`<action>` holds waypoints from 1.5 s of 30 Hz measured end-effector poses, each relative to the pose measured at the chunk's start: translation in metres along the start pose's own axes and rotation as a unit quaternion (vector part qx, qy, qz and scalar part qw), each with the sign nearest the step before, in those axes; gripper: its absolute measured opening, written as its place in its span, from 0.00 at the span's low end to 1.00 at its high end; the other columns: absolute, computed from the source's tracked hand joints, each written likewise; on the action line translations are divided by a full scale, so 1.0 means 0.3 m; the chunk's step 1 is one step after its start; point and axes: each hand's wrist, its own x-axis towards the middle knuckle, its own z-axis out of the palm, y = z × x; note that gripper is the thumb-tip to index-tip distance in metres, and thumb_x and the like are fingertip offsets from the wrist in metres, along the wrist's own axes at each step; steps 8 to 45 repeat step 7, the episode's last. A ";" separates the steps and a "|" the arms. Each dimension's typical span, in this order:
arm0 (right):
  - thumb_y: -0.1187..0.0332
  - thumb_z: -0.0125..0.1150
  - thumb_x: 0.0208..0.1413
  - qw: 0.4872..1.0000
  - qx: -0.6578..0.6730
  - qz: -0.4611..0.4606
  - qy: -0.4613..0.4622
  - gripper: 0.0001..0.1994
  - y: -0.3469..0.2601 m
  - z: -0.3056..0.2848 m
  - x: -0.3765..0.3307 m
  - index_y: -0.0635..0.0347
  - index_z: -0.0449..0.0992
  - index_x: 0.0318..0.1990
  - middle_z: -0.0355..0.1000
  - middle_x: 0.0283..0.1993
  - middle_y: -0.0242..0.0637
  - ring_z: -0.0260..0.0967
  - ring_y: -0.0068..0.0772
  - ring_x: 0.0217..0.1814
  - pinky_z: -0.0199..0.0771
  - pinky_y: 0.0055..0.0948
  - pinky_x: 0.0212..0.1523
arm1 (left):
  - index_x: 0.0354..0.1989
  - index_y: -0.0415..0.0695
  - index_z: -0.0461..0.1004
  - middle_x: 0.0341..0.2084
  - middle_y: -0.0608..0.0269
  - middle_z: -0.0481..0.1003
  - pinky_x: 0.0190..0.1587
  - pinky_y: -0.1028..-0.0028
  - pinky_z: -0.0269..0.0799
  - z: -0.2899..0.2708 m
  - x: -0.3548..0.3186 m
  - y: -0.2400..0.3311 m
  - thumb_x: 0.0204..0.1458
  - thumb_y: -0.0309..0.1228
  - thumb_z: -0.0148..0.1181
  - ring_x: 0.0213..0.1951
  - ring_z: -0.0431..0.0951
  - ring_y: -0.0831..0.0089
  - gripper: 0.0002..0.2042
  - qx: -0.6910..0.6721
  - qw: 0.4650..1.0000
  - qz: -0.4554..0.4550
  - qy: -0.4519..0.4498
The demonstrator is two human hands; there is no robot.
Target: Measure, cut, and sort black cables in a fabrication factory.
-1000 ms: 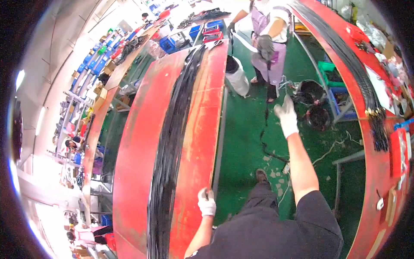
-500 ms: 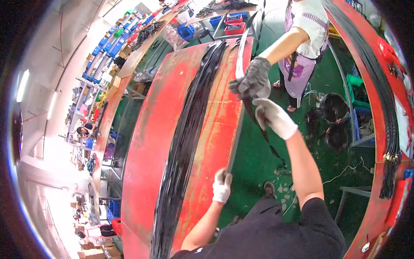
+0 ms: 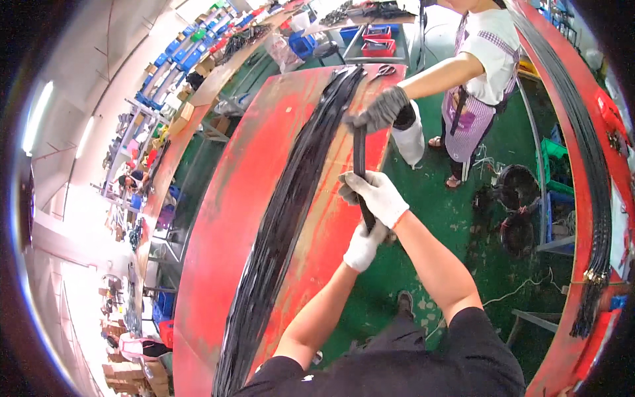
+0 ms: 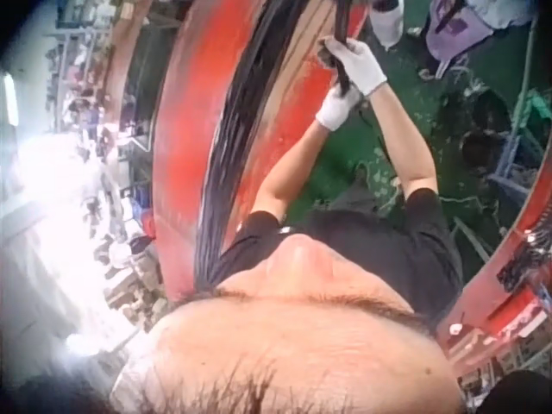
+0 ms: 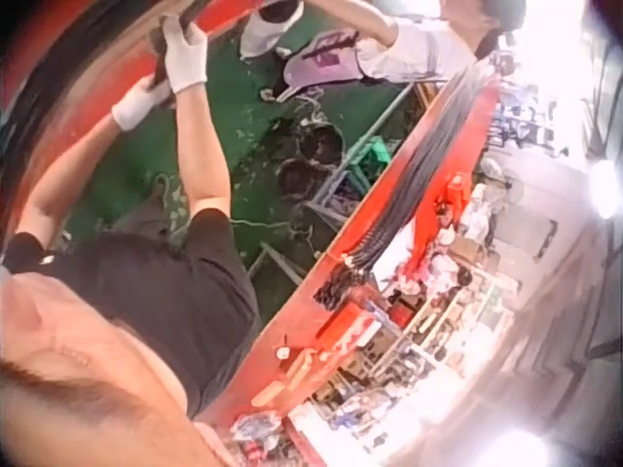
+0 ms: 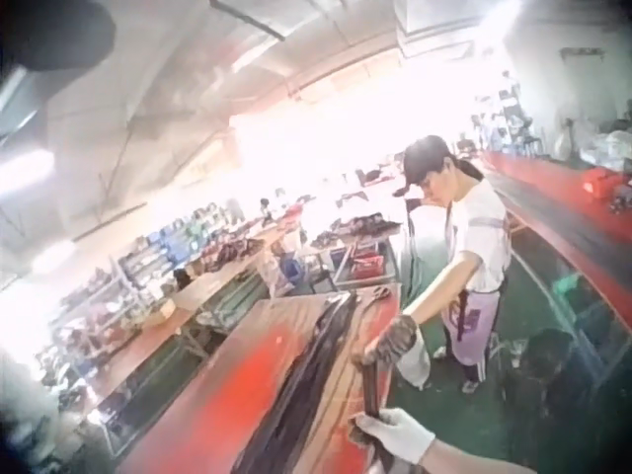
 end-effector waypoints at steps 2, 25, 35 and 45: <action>0.58 0.59 0.73 0.998 0.052 0.030 -0.008 0.18 -0.023 0.002 -0.032 0.68 0.79 0.52 0.80 0.37 0.35 0.77 0.28 0.37 0.78 0.32 0.40 | 0.60 0.39 0.71 0.31 0.68 0.75 0.41 0.73 0.72 0.035 -0.166 0.005 0.72 0.32 0.54 0.33 0.73 0.76 0.14 -0.002 0.999 -0.038 -0.018; 0.54 0.58 0.72 0.992 0.117 0.032 -0.037 0.21 -0.039 0.002 0.001 0.67 0.74 0.56 0.82 0.40 0.42 0.79 0.34 0.37 0.81 0.37 0.40 | 0.59 0.40 0.74 0.33 0.63 0.77 0.46 0.71 0.74 -0.115 -0.568 -0.118 0.68 0.35 0.61 0.40 0.78 0.74 0.16 -0.035 0.990 -0.127 0.053; 0.54 0.58 0.72 0.992 0.117 0.032 -0.037 0.21 -0.039 0.002 0.001 0.67 0.74 0.56 0.82 0.40 0.42 0.79 0.34 0.37 0.81 0.37 0.40 | 0.59 0.40 0.74 0.33 0.63 0.77 0.46 0.71 0.74 -0.115 -0.568 -0.118 0.68 0.35 0.61 0.40 0.78 0.74 0.16 -0.035 0.990 -0.127 0.053; 0.54 0.58 0.72 0.992 0.117 0.032 -0.037 0.21 -0.039 0.002 0.001 0.67 0.74 0.56 0.82 0.40 0.42 0.79 0.34 0.37 0.81 0.37 0.40 | 0.59 0.40 0.74 0.33 0.63 0.77 0.46 0.71 0.74 -0.115 -0.568 -0.118 0.68 0.35 0.61 0.40 0.78 0.74 0.16 -0.035 0.990 -0.127 0.053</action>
